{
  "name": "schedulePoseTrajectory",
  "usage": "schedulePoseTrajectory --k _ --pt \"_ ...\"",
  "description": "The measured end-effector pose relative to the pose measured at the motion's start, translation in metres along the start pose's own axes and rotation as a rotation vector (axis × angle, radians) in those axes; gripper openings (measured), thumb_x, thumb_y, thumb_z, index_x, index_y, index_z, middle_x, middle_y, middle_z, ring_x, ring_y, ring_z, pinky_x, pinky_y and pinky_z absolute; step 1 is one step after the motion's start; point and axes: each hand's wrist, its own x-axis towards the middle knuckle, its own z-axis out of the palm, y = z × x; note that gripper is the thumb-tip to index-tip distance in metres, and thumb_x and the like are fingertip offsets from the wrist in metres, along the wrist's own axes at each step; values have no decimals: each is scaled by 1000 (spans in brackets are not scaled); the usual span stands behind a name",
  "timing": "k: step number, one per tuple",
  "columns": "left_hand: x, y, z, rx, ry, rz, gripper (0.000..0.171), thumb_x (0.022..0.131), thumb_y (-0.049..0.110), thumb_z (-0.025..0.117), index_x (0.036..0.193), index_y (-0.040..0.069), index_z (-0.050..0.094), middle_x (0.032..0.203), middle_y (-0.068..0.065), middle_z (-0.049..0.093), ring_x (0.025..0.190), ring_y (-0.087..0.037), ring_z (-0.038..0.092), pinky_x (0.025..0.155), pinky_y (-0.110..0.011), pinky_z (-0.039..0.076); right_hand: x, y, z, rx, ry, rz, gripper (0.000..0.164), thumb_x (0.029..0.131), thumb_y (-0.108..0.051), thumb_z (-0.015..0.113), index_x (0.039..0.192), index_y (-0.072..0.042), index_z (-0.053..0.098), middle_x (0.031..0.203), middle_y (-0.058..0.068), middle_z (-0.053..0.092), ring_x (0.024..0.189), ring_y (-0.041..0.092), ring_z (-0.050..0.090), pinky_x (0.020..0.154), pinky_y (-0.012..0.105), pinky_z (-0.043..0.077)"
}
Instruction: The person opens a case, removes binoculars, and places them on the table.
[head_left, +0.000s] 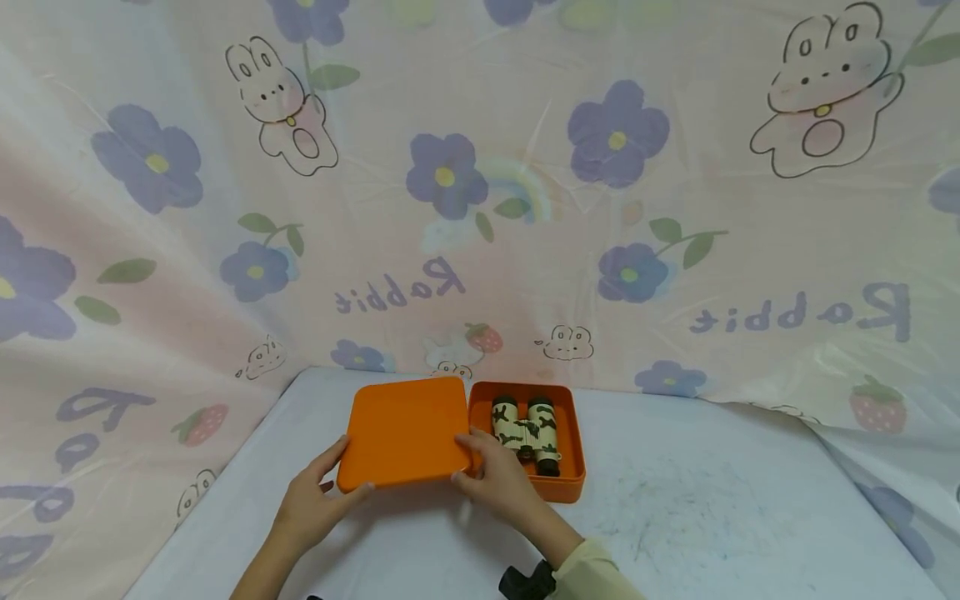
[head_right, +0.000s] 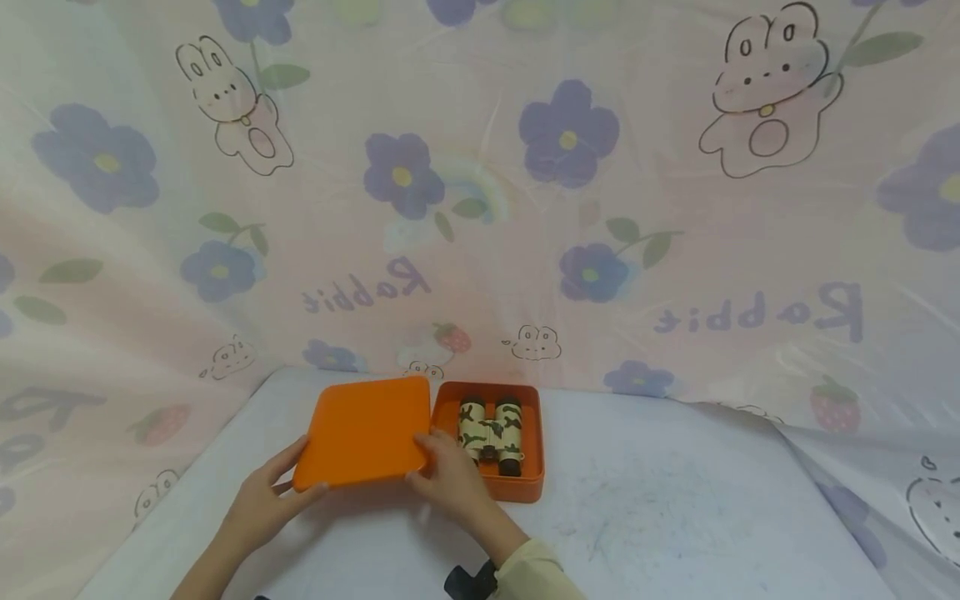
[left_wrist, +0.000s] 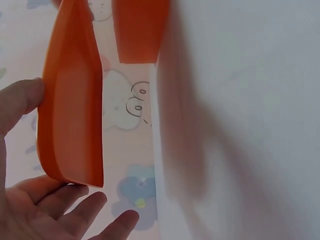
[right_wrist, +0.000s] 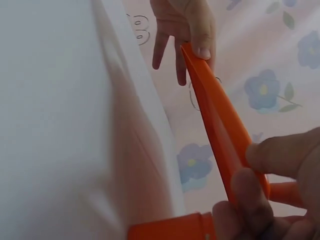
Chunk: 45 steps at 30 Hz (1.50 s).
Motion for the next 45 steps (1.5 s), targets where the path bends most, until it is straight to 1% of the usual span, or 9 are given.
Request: schedulePoseTrajectory --k 2,3,6,12,16,23,28,36,45 --pt "0 -3 -2 4 -11 -9 92 78 51 75 151 12 34 154 -11 37 141 -34 36 102 -49 48 0 -1 3 -20 -3 1 52 84 -21 72 132 -4 58 145 24 45 84 22 65 76 30 56" --pt "0 -4 -3 7 -19 -16 92 78 51 75 151 12 33 154 -11 37 141 -34 35 102 -49 48 -1 -2 5 -25 -4 1 52 84 -21 72 131 -4 58 144 23 46 97 28 65 85 36 56" --pt "0 -5 -5 13 -43 -44 94 77 52 75 151 11 33 154 -10 37 142 -34 34 103 -49 47 -1 -2 9 -46 -2 3 51 84 -21 73 131 -4 59 143 22 48 128 39 50 103 52 46" --pt "-6 -1 -11 87 -97 -100 94 77 54 74 150 10 35 152 -16 39 139 -41 36 102 -51 47 0 2 19 -77 -19 23 51 84 -23 72 131 -6 59 141 20 51 129 37 51 104 53 44" --pt "-7 -2 -13 126 -119 -110 93 76 53 75 148 7 38 149 -19 41 136 -44 38 100 -53 47 1 3 23 -102 -33 16 51 84 -24 71 130 -6 59 142 19 51 129 36 51 104 53 44" --pt "-5 -12 -14 96 -149 -122 93 75 48 78 147 5 38 150 -19 40 136 -44 38 101 -53 47 1 -3 27 -121 -53 30 50 83 -24 72 129 -7 61 142 20 50 128 36 52 103 52 46" --pt "-3 -19 -16 84 -163 -133 94 74 47 79 147 4 37 150 -21 39 136 -47 36 102 -57 44 2 -3 31 -131 -75 44 51 83 -24 73 129 -7 61 142 20 51 129 37 51 104 54 44" --pt "-4 -21 -19 71 -173 -169 97 71 47 81 147 3 38 150 -21 39 138 -47 32 106 -64 35 3 -4 38 -183 -122 34 50 83 -22 72 130 -8 60 140 18 53 130 34 51 105 51 44" --pt "-3 -23 -24 99 -191 -201 101 67 50 83 146 4 40 149 -24 39 137 -51 31 104 -68 33 6 -2 48 -261 -177 22 48 85 -21 71 130 -8 59 135 11 59 130 29 52 105 46 46"
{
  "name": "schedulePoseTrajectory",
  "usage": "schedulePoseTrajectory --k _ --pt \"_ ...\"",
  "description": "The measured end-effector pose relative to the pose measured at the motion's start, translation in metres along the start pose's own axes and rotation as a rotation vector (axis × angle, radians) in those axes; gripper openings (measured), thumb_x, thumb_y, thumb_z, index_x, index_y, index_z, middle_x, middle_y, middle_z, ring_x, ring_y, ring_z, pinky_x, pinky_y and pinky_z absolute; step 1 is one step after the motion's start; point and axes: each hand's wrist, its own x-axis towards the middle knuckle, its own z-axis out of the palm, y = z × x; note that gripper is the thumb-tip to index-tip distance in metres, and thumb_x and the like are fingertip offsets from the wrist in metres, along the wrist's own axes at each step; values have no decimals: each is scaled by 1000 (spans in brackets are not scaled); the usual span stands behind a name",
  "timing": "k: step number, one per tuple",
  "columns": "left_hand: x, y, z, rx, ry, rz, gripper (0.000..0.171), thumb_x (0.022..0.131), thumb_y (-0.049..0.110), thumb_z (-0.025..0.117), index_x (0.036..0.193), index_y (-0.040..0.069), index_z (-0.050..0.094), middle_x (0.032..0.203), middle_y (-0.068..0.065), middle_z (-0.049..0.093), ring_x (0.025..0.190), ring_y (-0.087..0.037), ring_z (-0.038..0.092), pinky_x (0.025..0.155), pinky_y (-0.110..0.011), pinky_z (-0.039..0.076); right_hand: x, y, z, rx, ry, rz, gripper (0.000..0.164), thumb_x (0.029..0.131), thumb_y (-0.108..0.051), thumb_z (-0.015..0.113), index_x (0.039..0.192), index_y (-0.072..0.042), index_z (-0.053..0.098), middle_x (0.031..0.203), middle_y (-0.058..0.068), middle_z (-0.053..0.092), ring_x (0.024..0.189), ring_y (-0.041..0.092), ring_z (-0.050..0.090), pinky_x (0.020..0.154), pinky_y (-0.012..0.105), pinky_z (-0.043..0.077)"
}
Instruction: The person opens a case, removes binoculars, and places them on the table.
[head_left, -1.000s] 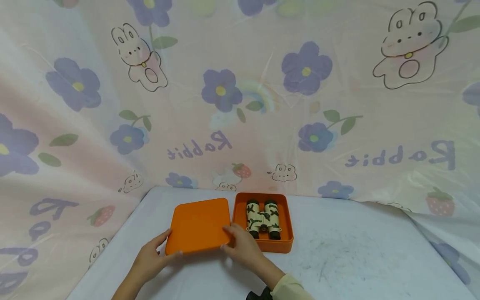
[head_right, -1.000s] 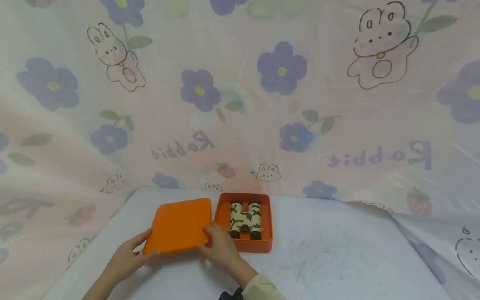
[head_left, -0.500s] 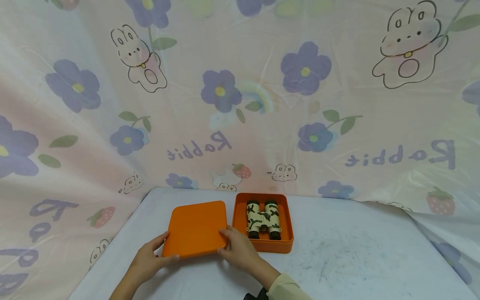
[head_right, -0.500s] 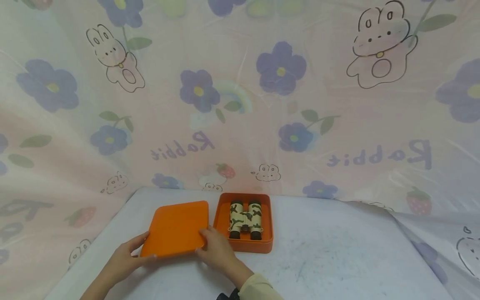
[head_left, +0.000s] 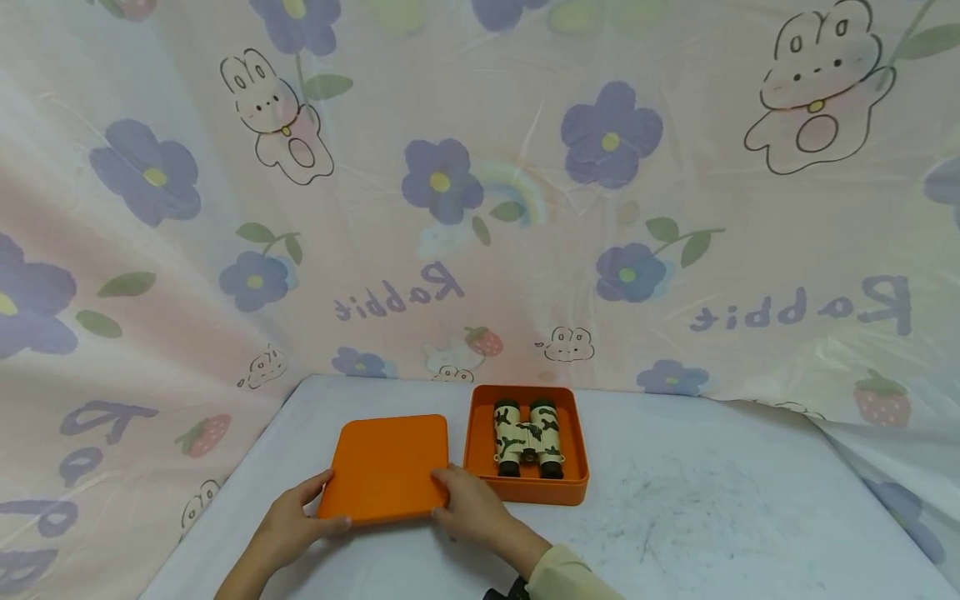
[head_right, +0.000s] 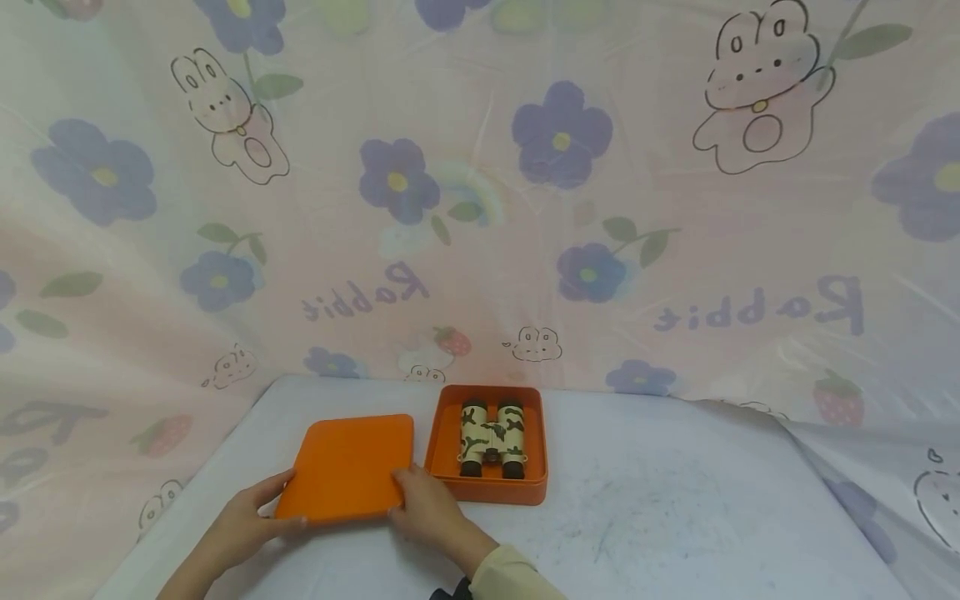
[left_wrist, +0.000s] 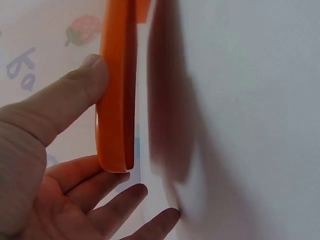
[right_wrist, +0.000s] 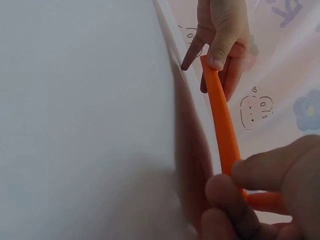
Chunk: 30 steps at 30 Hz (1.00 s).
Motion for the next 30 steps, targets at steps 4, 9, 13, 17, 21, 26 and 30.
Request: schedulePoseTrajectory --k 4,9,13,17,21,26,30 --pt "2 -1 0 18 -7 -10 100 66 48 84 145 4 41 148 -25 40 134 -51 35 100 -64 40 1 1 3 6 -17 3 47 84 -18 72 128 -7 60 133 13 60 128 29 53 104 46 46" --pt "4 -2 0 43 -20 -23 97 67 44 85 144 3 43 146 -27 41 129 -51 41 95 -60 46 2 0 4 1 -44 3 47 84 -17 73 127 -6 61 130 13 62 123 26 57 103 45 48" --pt "4 -2 3 65 -28 -35 97 67 43 85 143 1 43 145 -29 42 129 -52 41 98 -61 44 3 0 5 21 -65 23 46 85 -17 72 128 -6 61 131 14 61 123 26 57 102 45 48" --pt "5 -3 7 90 -29 -59 98 64 44 86 141 0 45 144 -29 43 130 -52 40 100 -63 41 4 1 8 26 -80 42 45 85 -16 71 128 -6 61 133 15 59 125 28 55 103 47 47" --pt "6 -5 9 111 -23 -73 100 62 45 87 141 0 45 144 -29 43 130 -52 39 101 -64 39 5 2 10 18 -85 53 45 84 -15 71 127 -8 61 134 14 59 127 28 54 104 47 46" --pt "7 -6 10 131 -19 -70 101 61 46 87 141 0 46 143 -28 44 131 -52 39 102 -64 38 4 2 10 33 -90 55 44 84 -14 71 127 -8 61 135 14 58 128 28 53 105 47 46" --pt "7 -5 11 144 -11 -67 102 60 46 87 140 -2 46 143 -28 44 131 -51 39 103 -64 37 3 1 8 66 -99 55 44 85 -14 70 127 -7 61 136 14 57 129 29 52 106 48 44"
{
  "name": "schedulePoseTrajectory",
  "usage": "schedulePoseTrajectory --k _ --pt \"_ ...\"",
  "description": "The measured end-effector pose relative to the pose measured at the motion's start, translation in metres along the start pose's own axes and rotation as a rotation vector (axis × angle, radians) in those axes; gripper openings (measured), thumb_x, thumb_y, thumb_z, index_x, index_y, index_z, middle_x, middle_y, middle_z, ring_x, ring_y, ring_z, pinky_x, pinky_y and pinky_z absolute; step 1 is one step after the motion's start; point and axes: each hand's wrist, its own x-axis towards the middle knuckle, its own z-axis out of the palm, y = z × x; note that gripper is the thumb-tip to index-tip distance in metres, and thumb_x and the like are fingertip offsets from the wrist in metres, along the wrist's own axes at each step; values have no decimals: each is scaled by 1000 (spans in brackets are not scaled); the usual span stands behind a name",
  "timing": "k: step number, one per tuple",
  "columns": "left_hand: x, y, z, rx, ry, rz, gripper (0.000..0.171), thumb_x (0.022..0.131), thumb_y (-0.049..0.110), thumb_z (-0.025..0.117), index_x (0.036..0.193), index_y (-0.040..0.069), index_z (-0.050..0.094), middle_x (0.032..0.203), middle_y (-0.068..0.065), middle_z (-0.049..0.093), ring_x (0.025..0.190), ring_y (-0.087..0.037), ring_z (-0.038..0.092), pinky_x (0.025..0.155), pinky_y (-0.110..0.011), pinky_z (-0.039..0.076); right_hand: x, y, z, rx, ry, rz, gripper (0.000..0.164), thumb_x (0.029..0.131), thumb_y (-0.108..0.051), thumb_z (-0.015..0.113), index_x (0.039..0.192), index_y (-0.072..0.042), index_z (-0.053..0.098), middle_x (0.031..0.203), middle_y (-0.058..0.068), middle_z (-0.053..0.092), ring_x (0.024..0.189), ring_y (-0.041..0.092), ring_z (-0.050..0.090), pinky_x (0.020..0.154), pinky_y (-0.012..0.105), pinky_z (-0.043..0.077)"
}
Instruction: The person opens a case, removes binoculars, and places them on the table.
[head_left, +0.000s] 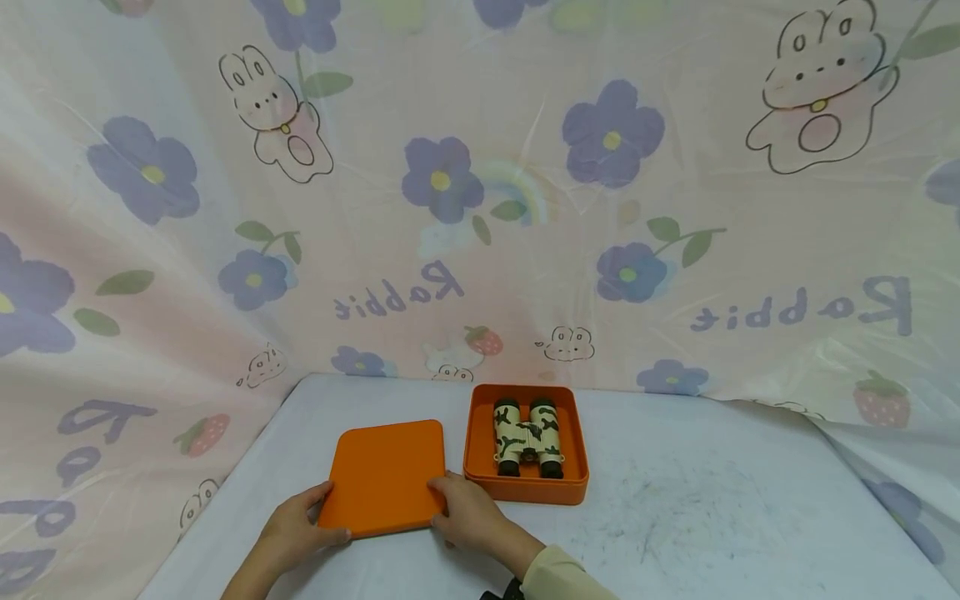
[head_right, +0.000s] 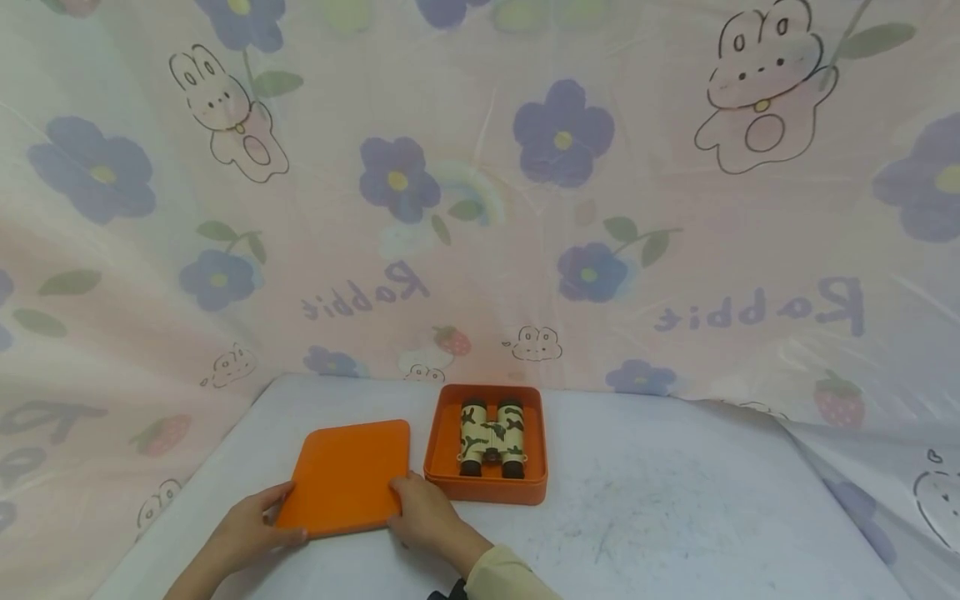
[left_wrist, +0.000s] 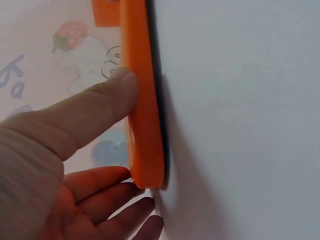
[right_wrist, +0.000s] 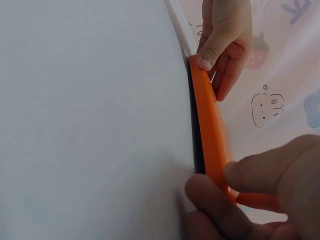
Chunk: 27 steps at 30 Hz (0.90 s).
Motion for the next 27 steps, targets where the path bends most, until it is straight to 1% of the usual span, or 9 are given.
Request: schedulePoseTrajectory --k 6,10,14,17,19,21,23,25,27 --pt "-1 1 1 21 18 13 102 59 44 88 139 -4 46 142 -29 45 131 -50 39 105 -63 36 -1 1 0 -2 -2 -3 45 85 -14 71 128 -7 61 137 16 55 130 30 51 106 49 44" --pt "-1 2 2 41 22 42 98 62 41 88 138 -5 46 141 -29 46 130 -50 41 105 -62 37 -2 2 1 3 -18 -2 48 84 -16 72 129 -7 59 139 17 53 129 30 51 106 49 44" --pt "0 2 3 50 17 70 94 65 39 87 137 -7 46 139 -30 47 128 -49 43 105 -61 38 -4 4 1 19 -43 5 52 83 -20 73 131 -7 57 142 20 48 128 32 51 105 50 44" --pt "1 1 4 48 17 72 94 66 39 86 138 -6 46 139 -30 47 128 -49 43 105 -61 38 -5 6 1 28 -58 5 55 83 -25 73 133 -10 55 144 21 44 127 32 52 105 50 44" --pt "1 0 4 44 23 77 93 66 38 86 138 -5 46 139 -29 47 128 -48 43 105 -61 37 -6 6 0 43 -69 -2 56 83 -27 73 134 -12 55 146 20 42 125 29 53 105 49 45" --pt "0 0 4 50 39 94 92 66 38 86 137 -5 46 139 -29 47 128 -48 43 105 -62 37 -8 6 -1 72 -83 -19 57 83 -27 73 135 -13 54 148 20 39 113 21 59 101 43 50" --pt "-1 1 4 56 63 122 89 69 39 84 138 -4 46 140 -29 45 127 -49 42 105 -63 37 -11 6 -3 111 -91 -56 56 85 -26 72 136 -13 53 149 20 38 97 11 61 91 32 54" --pt "-2 5 4 47 91 149 85 74 39 81 138 -3 45 142 -29 44 129 -48 41 106 -63 36 -14 5 -7 143 -91 -111 53 87 -24 70 136 -12 53 147 17 41 80 2 58 79 21 54" --pt "-2 10 4 30 117 169 81 78 41 78 139 0 45 143 -27 44 130 -47 41 106 -63 36 -18 3 -12 182 -82 -168 49 89 -22 68 135 -11 54 143 13 46 70 -2 54 69 14 51"
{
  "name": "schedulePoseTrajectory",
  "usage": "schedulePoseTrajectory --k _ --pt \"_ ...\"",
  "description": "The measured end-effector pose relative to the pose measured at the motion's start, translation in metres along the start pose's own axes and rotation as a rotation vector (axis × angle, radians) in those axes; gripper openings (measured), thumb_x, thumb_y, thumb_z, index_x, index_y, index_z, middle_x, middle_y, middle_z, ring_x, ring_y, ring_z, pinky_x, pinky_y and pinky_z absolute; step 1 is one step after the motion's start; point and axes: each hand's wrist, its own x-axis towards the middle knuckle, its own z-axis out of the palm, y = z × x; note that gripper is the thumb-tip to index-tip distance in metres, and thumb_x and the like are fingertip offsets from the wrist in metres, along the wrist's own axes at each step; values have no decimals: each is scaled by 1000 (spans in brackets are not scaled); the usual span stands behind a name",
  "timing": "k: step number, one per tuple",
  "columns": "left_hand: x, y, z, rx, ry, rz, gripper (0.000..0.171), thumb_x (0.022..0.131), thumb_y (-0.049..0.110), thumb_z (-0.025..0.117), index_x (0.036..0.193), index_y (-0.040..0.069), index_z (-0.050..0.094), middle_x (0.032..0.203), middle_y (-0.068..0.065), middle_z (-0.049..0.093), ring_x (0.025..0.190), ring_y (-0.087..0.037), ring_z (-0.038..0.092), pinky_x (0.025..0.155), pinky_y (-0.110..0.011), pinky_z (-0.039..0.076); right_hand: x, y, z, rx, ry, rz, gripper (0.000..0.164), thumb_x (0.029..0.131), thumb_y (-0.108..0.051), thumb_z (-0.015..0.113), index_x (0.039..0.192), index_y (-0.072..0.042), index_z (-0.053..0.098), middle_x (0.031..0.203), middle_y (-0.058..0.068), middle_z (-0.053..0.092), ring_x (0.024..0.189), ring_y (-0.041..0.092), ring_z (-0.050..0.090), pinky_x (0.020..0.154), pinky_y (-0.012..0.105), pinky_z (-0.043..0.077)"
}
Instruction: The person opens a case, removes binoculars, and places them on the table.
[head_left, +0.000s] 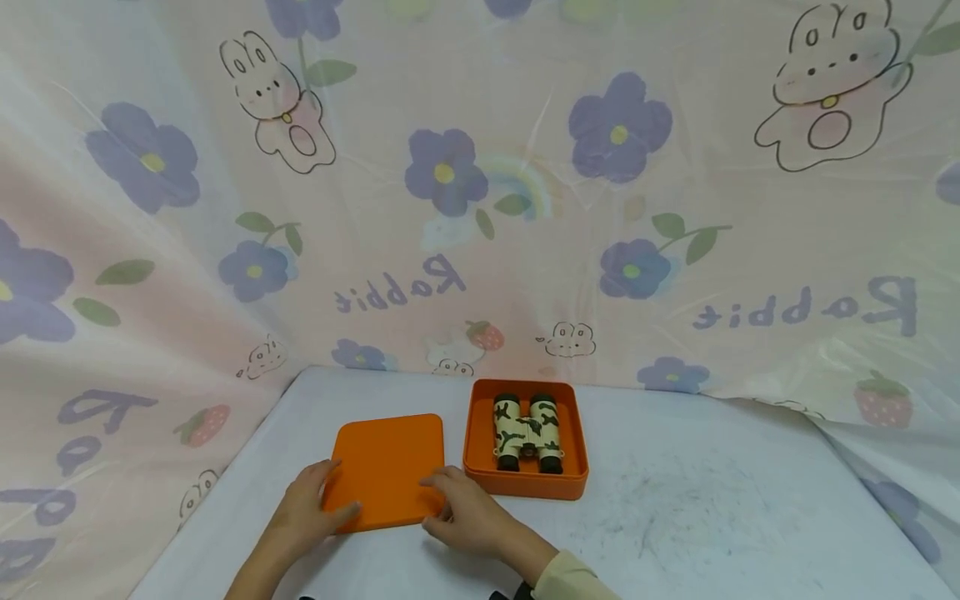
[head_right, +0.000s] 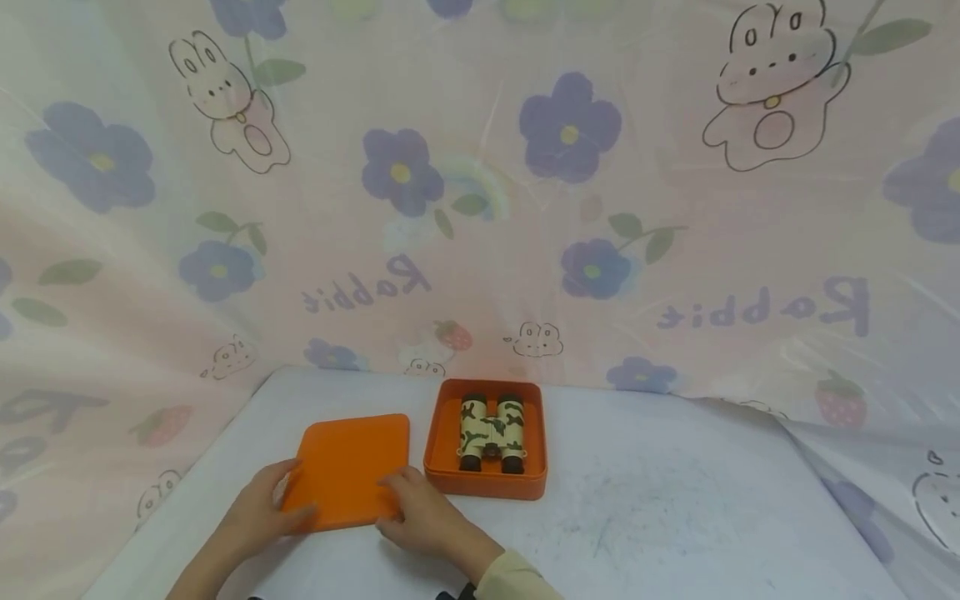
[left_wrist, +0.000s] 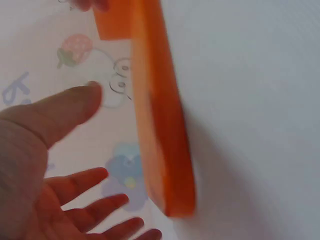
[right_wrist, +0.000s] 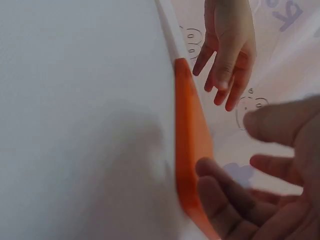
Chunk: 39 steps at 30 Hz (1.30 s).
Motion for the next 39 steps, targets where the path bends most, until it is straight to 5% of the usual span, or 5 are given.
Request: schedulePoseTrajectory --k 7,14,19,31,39 --pt "5 28 1 -106 66 72 72 83 40 74 141 9 46 144 -20 46 132 -43 42 105 -63 38 -12 -12 -20 -40 53 -143 40 90 -25 67 128 -16 59 121 4 62 84 0 60 66 13 51" --pt "12 51 13 -210 89 130 66 83 37 75 139 12 50 143 -14 49 128 -37 49 101 -58 45 -23 -12 -41 -109 137 -166 33 88 -26 67 121 -25 62 116 -7 65 95 10 63 79 23 55" --pt "18 65 24 -263 95 162 64 81 34 77 137 14 53 140 -7 52 122 -31 55 97 -51 50 -31 -7 -60 -203 201 -172 32 87 -25 69 118 -22 65 111 -8 66 97 15 63 88 34 56" --pt "26 89 49 -365 -26 171 73 78 48 76 138 15 51 140 -5 53 120 -32 56 94 -49 53 -47 17 -97 -412 253 -95 34 82 -28 69 114 -20 67 92 -7 64 84 12 58 72 25 51" --pt "33 94 62 -423 -82 215 72 81 39 76 141 15 45 143 -13 49 123 -37 53 98 -49 51 -50 31 -113 -503 219 -11 41 79 -35 70 116 -18 66 80 -4 60 67 6 48 56 20 41"
